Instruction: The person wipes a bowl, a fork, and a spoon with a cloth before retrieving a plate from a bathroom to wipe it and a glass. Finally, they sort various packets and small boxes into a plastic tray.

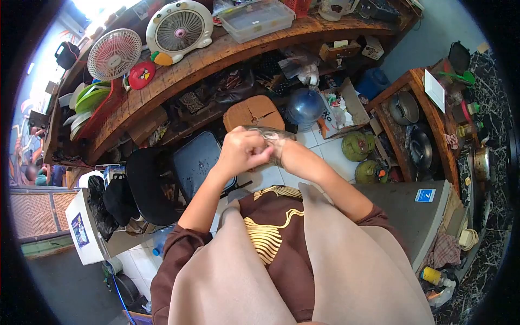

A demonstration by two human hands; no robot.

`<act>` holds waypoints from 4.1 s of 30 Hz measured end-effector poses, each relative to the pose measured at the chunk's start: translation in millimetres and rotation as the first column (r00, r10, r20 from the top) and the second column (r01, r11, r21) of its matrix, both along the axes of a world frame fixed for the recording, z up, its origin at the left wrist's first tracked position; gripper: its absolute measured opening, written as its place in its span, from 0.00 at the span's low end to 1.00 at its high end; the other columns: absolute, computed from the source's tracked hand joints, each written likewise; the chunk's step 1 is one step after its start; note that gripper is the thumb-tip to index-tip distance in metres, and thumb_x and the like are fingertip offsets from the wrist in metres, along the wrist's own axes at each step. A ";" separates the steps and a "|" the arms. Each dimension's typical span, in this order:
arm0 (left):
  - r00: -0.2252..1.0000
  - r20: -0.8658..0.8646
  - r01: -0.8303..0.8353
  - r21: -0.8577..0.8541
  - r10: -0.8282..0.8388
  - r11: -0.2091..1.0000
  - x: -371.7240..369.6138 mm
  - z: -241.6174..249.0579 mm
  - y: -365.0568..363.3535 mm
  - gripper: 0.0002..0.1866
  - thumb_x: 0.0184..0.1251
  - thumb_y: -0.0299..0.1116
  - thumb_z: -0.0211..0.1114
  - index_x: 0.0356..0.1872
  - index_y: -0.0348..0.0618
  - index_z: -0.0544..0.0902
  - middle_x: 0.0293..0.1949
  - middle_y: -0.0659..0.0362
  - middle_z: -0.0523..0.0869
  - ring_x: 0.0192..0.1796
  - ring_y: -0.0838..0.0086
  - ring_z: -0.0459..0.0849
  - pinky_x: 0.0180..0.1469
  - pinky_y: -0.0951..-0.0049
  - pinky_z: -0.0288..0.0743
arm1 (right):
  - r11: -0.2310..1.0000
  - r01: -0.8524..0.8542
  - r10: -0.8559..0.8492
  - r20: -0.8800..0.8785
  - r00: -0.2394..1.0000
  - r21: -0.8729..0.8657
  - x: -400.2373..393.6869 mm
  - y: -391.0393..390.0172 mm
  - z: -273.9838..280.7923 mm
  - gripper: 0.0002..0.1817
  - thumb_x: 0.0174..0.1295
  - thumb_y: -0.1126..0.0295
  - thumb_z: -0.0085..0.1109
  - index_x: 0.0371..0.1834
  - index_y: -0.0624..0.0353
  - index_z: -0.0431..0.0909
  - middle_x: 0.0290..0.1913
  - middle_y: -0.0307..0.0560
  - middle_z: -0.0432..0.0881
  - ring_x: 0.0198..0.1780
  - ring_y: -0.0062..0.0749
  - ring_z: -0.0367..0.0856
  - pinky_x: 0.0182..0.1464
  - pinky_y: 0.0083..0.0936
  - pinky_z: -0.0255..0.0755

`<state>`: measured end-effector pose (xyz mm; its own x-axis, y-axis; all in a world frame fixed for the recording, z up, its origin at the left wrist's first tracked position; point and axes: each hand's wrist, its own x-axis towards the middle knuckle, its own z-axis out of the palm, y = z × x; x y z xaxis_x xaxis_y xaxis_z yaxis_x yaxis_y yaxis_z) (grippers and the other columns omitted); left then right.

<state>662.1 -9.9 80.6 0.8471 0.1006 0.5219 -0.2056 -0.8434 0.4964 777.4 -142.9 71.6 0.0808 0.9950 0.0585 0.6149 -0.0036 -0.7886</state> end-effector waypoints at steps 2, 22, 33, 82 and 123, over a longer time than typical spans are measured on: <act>0.999 0.021 -0.044 -0.040 0.045 0.998 -0.6 -2.2 -5.7 0.13 0.37 0.32 0.67 0.09 0.45 0.69 0.11 0.62 0.69 0.16 0.70 0.69 0.25 0.73 0.61 | 0.963 -0.026 0.017 -0.036 0.999 -0.268 -1.2 -3.6 -4.5 0.26 0.54 0.72 0.53 0.58 0.62 0.60 0.55 0.54 0.68 0.56 0.43 0.68 0.58 0.28 0.62; 0.952 0.269 0.065 0.286 -0.146 0.956 -4.1 -6.3 -28.3 0.13 0.40 0.32 0.68 0.10 0.49 0.71 0.14 0.66 0.68 0.18 0.77 0.69 0.26 0.75 0.62 | 0.917 0.050 -0.009 -0.104 0.994 0.395 -17.8 -6.2 -34.5 0.30 0.51 0.74 0.52 0.60 0.61 0.59 0.60 0.52 0.62 0.63 0.40 0.59 0.65 0.30 0.51; 0.924 -0.014 -0.304 -0.637 0.383 0.708 1.1 -25.3 2.6 0.20 0.50 0.32 0.64 0.06 0.47 0.64 0.08 0.64 0.65 0.12 0.78 0.62 0.20 0.76 0.57 | 0.966 0.082 -0.073 -0.043 0.996 0.246 18.4 -47.5 42.5 0.16 0.48 0.80 0.50 0.44 0.60 0.69 0.36 0.45 0.73 0.43 0.33 0.75 0.46 0.32 0.68; 0.976 -0.131 -0.148 -0.985 -0.173 -0.089 10.6 -39.9 -57.7 0.23 0.66 0.47 0.48 0.55 0.41 0.67 0.48 0.58 0.75 0.46 0.74 0.76 0.49 0.73 0.72 | 0.750 0.637 0.023 -0.970 0.242 0.177 -18.9 3.8 25.4 0.11 0.54 0.66 0.59 0.24 0.63 0.76 0.27 0.37 0.78 0.28 0.15 0.72 0.32 0.14 0.66; 0.995 0.037 0.059 -0.968 0.094 -0.244 -5.2 -16.3 -58.2 0.37 0.57 0.65 0.43 0.59 0.46 0.61 0.51 0.61 0.72 0.57 0.70 0.68 0.61 0.65 0.59 | 0.836 0.540 -0.308 -0.899 0.312 -0.099 4.2 4.3 -7.0 0.16 0.58 0.61 0.49 0.41 0.63 0.73 0.30 0.40 0.78 0.29 0.26 0.77 0.34 0.25 0.72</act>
<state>656.8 -68.1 64.3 0.8060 0.5587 -0.1956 -0.2947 0.6653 0.6859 781.6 -138.6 64.6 0.6081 0.7803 -0.1460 -0.4267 0.1662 -0.8890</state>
